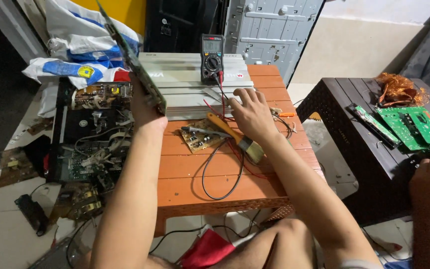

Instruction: Testing a circuit board with a multimeter and cleaning it with a brush on a repair bench.

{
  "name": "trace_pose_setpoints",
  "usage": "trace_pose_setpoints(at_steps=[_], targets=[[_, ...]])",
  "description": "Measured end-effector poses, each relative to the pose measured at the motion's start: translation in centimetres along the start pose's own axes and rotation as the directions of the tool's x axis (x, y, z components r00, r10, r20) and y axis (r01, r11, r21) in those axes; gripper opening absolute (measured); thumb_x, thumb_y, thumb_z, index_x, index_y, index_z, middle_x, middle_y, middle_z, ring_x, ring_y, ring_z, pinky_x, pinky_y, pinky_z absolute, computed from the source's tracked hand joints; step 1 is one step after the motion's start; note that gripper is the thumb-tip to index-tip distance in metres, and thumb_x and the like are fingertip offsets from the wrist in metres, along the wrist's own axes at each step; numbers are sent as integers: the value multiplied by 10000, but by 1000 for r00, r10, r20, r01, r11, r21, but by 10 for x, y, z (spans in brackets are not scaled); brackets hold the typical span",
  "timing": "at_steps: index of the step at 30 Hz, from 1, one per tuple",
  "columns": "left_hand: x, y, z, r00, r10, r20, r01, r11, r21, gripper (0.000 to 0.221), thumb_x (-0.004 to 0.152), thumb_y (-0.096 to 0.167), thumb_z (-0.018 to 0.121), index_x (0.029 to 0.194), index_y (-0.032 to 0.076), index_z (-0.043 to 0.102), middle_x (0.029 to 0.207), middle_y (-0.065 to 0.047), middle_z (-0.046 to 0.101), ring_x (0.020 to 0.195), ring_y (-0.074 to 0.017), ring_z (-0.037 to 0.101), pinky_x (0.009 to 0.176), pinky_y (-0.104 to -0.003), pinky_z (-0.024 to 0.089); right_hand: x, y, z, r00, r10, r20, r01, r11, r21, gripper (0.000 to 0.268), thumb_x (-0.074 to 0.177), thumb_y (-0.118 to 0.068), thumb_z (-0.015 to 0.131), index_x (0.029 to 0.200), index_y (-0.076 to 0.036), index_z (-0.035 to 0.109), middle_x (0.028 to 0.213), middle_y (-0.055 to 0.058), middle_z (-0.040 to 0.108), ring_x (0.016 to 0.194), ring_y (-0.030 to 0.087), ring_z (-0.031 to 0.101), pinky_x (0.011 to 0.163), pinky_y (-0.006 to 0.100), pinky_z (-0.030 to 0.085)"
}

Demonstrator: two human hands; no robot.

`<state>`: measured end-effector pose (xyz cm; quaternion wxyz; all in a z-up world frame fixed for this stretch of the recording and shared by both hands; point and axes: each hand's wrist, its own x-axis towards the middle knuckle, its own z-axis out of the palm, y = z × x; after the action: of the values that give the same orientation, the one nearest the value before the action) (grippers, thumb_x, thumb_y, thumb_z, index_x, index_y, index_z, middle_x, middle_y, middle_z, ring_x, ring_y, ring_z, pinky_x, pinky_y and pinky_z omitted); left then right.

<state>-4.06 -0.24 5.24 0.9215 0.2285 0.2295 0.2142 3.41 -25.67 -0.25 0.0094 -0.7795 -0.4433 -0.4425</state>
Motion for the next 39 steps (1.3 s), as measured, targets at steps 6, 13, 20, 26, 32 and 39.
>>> trace_pose_setpoints(at_steps=[6, 13, 20, 26, 32, 39], targets=[[3, -1, 5, 999, 33, 9, -34, 998, 61, 740, 735, 640, 749, 1241, 111, 638, 1156, -91, 584, 1064, -196, 619, 920, -311, 541, 1, 1, 4, 991, -70, -117, 66, 997, -45, 44, 904, -106, 662, 909, -113, 619, 1084, 111, 580, 1084, 328, 587, 905, 423, 454], [22, -6, -4, 997, 66, -34, -64, 996, 68, 749, 731, 646, 769, 1208, 77, 680, 1128, -124, 667, 1058, -242, 683, 913, -343, 575, 3, -5, -14, 982, -106, -159, 99, 994, -51, 55, 824, -93, 630, 820, -81, 577, 996, 113, 607, 983, 319, 629, 917, 440, 473], [35, -10, -8, 998, 67, -2, -66, 991, 113, 749, 759, 665, 753, 1220, 81, 669, 1153, -126, 674, 1089, -262, 671, 914, -393, 571, -13, 8, -31, 975, 81, -209, -48, 986, 159, 102, 840, -53, 697, 881, -112, 625, 940, 55, 625, 891, 266, 665, 829, 408, 514], [28, -9, -5, 997, 74, -10, -74, 995, 67, 760, 769, 625, 765, 1272, 65, 659, 1217, -155, 673, 1166, -302, 661, 965, -439, 556, -29, 16, -47, 355, 766, 536, -724, -138, 676, 98, 851, -85, 672, 800, -8, 639, 629, 100, 543, 562, 184, 557, 455, 278, 416], [25, -7, 0, 999, 49, 8, -49, 990, 130, 721, 781, 624, 734, 1249, 82, 644, 1193, -163, 680, 1128, -316, 674, 909, -450, 576, -37, 4, -83, 273, 654, 705, -948, 60, 312, 323, 843, -225, 787, 1095, -33, 720, 750, 144, 706, 503, 198, 645, 350, 285, 490], [34, -16, -21, 968, 40, 247, -51, 998, 42, 568, 965, 484, 457, 1279, 36, 609, 1286, -152, 650, 1088, -220, 654, 904, -353, 564, -149, -114, -196, 186, 600, 778, -895, -223, 386, 333, 915, -96, 545, 691, 93, 701, 568, 178, 668, 497, 231, 574, 443, 325, 434]])
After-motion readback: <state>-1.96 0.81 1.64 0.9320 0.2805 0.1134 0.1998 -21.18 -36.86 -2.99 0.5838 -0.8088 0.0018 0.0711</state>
